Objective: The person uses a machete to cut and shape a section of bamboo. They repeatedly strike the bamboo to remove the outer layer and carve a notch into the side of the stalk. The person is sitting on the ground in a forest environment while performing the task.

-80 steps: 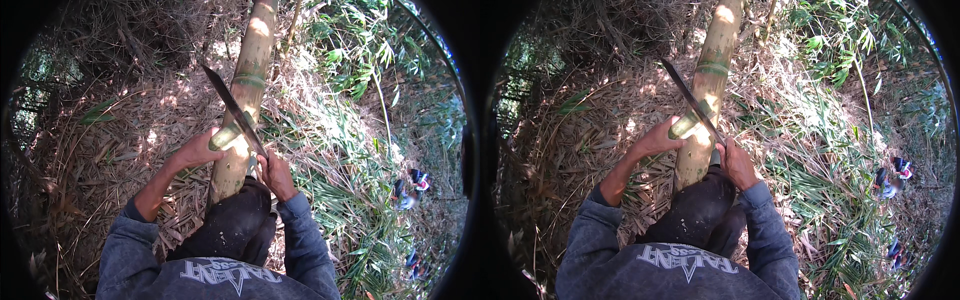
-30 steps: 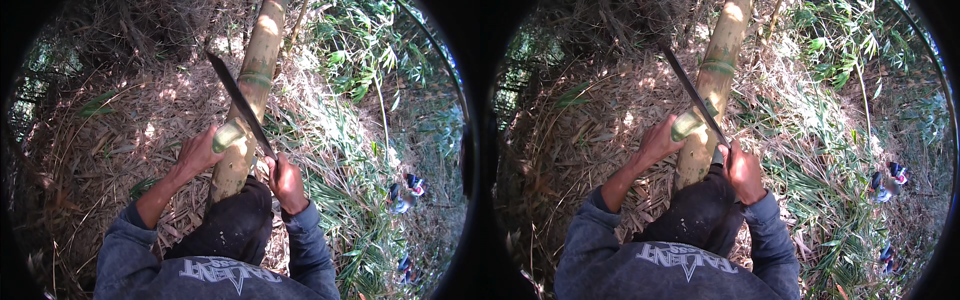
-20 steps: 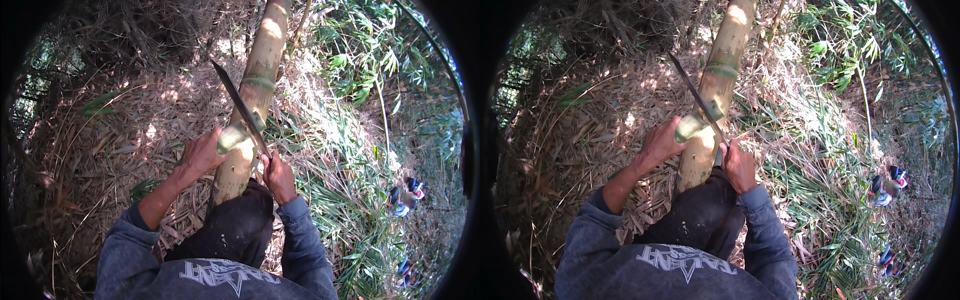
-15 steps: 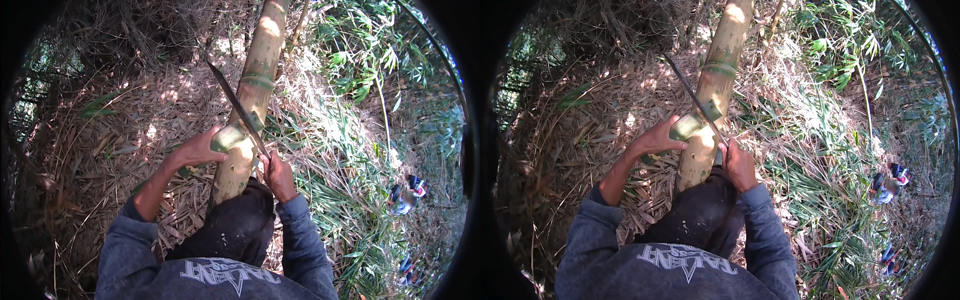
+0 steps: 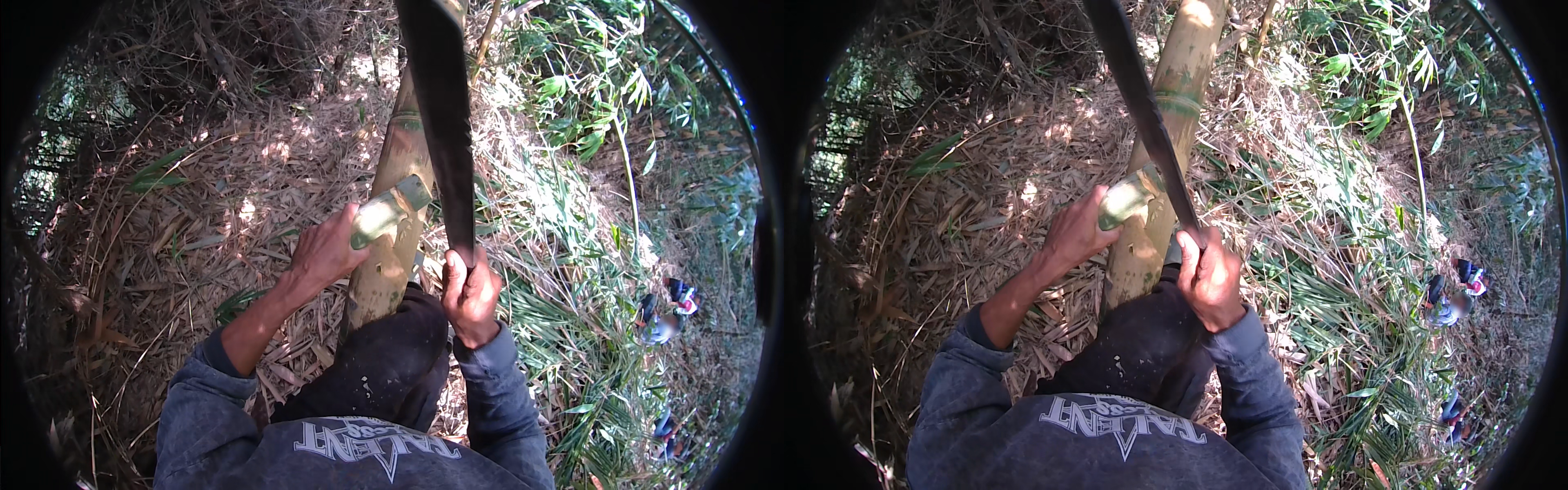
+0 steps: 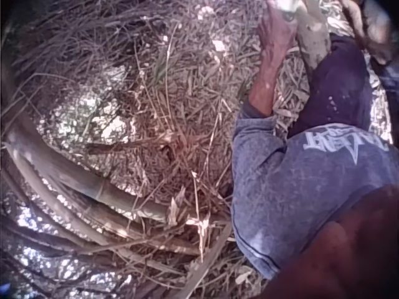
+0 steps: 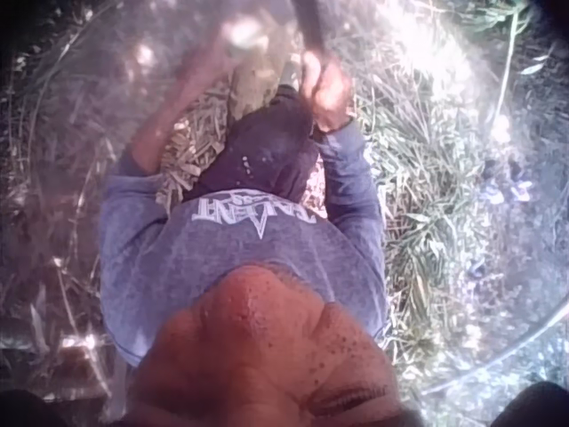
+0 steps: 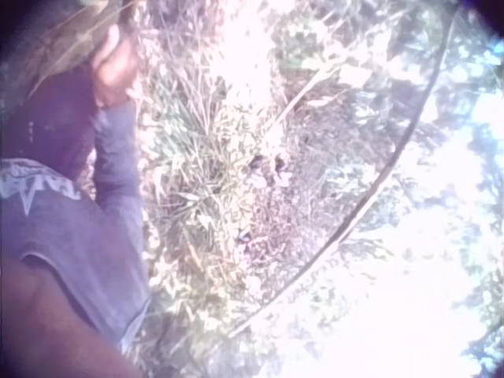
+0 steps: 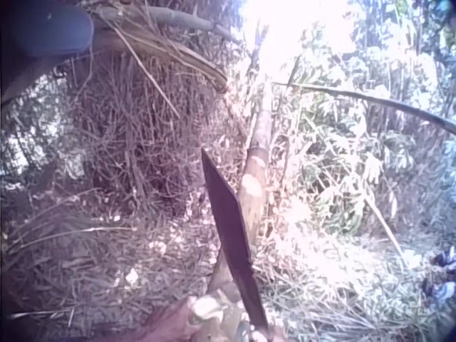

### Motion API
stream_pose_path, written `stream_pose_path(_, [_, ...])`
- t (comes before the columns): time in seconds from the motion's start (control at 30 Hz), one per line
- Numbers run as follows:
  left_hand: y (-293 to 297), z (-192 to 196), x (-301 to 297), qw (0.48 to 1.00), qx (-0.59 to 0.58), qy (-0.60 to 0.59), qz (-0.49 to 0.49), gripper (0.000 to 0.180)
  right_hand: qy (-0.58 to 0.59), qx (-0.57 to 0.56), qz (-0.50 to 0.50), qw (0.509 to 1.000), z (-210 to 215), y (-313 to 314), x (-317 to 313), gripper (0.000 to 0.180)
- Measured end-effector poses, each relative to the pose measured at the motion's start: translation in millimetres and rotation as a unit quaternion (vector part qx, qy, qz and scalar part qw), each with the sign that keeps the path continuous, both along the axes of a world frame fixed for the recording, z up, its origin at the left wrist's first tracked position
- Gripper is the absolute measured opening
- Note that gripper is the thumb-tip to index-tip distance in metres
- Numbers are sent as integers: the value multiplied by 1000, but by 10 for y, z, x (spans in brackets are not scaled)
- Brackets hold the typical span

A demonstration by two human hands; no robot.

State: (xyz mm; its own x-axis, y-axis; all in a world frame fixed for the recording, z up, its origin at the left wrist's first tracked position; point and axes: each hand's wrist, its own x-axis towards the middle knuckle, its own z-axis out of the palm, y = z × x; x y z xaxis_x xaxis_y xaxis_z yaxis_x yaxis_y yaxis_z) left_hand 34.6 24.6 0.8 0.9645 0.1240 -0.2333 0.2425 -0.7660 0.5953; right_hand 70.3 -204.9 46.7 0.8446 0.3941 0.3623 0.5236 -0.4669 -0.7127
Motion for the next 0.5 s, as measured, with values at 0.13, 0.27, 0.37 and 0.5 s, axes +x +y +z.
stream_pose_path(0.13, [-36, 20, -31, 1000, 16, -2, -11, 68, 45, -137, 29, 989, -598, -141, 112, 22])
stream_pose_path(0.27, [-20, 126, 112, 995, 14, 98, -5, 73, 73, -158, 25, 984, -633, -135, 150, 28])
stream_pose_path(0.37, [266, -184, 74, 981, -179, -33, -62, 73, 69, -158, 48, 984, -571, -102, 169, 28])
stream_pose_path(0.5, [128, -39, 67, 994, -103, 27, -32, 69, 56, -191, 38, 979, -259, -161, 131, 28])
